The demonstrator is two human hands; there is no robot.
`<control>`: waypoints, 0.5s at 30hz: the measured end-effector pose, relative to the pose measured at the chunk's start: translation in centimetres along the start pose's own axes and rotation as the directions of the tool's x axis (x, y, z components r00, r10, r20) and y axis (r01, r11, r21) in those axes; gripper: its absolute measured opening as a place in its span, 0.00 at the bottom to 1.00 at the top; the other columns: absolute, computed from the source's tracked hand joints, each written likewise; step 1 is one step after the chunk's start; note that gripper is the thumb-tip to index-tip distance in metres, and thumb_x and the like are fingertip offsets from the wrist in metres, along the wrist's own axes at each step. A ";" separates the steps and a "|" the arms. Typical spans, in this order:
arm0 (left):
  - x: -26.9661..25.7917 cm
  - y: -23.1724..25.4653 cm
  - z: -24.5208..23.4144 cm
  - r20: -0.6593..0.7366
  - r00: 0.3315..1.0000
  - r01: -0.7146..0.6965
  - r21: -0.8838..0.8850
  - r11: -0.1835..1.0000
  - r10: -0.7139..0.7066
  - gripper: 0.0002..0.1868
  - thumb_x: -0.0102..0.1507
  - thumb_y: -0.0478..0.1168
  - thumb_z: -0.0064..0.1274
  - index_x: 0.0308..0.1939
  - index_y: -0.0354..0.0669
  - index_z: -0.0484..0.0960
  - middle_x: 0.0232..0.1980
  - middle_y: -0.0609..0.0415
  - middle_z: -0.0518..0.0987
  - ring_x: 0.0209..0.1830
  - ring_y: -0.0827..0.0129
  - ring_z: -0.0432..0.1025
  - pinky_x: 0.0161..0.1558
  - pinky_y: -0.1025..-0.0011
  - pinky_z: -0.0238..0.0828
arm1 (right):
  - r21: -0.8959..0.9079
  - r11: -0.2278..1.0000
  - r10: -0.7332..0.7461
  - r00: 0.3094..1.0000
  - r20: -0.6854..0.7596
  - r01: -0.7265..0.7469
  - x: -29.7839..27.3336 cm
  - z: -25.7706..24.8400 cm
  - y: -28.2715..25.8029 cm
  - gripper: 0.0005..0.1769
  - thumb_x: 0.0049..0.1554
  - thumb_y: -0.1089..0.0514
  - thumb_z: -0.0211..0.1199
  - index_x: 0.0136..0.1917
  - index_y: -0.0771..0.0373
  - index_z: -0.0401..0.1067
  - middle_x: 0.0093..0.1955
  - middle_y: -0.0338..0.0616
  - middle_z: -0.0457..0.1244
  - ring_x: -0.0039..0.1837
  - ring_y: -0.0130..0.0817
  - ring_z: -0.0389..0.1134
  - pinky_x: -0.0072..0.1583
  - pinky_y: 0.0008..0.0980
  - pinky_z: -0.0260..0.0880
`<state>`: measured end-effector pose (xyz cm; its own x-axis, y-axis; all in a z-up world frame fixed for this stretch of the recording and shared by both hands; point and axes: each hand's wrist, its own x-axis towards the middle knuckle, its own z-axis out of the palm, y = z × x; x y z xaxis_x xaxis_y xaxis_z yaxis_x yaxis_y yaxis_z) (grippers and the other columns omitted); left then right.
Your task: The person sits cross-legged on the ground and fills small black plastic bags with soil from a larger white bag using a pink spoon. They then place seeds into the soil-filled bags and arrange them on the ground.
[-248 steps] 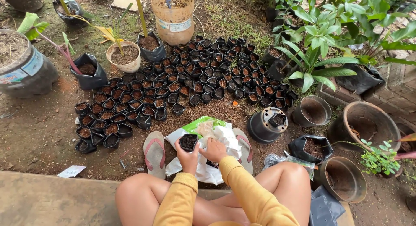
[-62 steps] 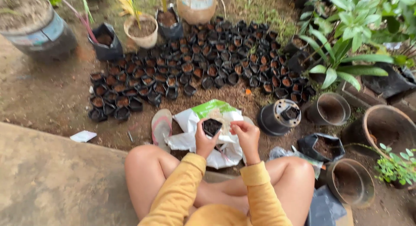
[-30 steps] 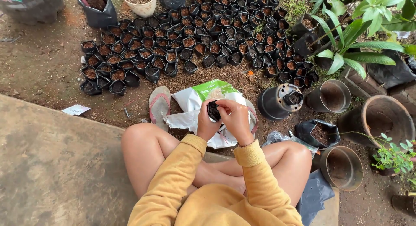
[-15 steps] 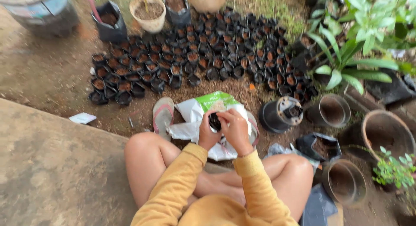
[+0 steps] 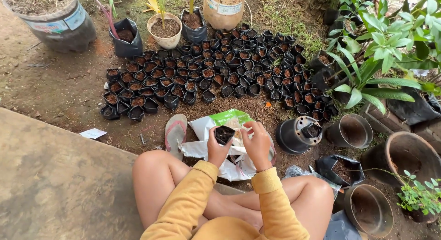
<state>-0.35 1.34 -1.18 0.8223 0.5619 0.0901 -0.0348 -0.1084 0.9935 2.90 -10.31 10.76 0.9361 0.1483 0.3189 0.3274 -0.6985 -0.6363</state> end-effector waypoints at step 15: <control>1.0 0.0 -0.6 -0.145 0.977 0.162 0.016 0.987 -0.158 0.38 0.51 0.36 0.70 0.63 0.45 0.68 0.59 0.37 0.76 0.62 0.41 0.71 0.63 0.48 0.70 | -0.166 0.984 0.121 0.933 0.339 -0.067 -2.3 5.0 5.2 0.15 0.62 0.66 0.52 0.55 0.62 0.79 0.54 0.50 0.69 0.58 0.46 0.73 0.60 0.36 0.73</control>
<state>0.15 2.36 -1.07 0.7260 0.6851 -0.0592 0.1083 -0.0288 0.9937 3.13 -10.81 3.25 0.9565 0.2911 -0.0171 0.2381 -0.8135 -0.5306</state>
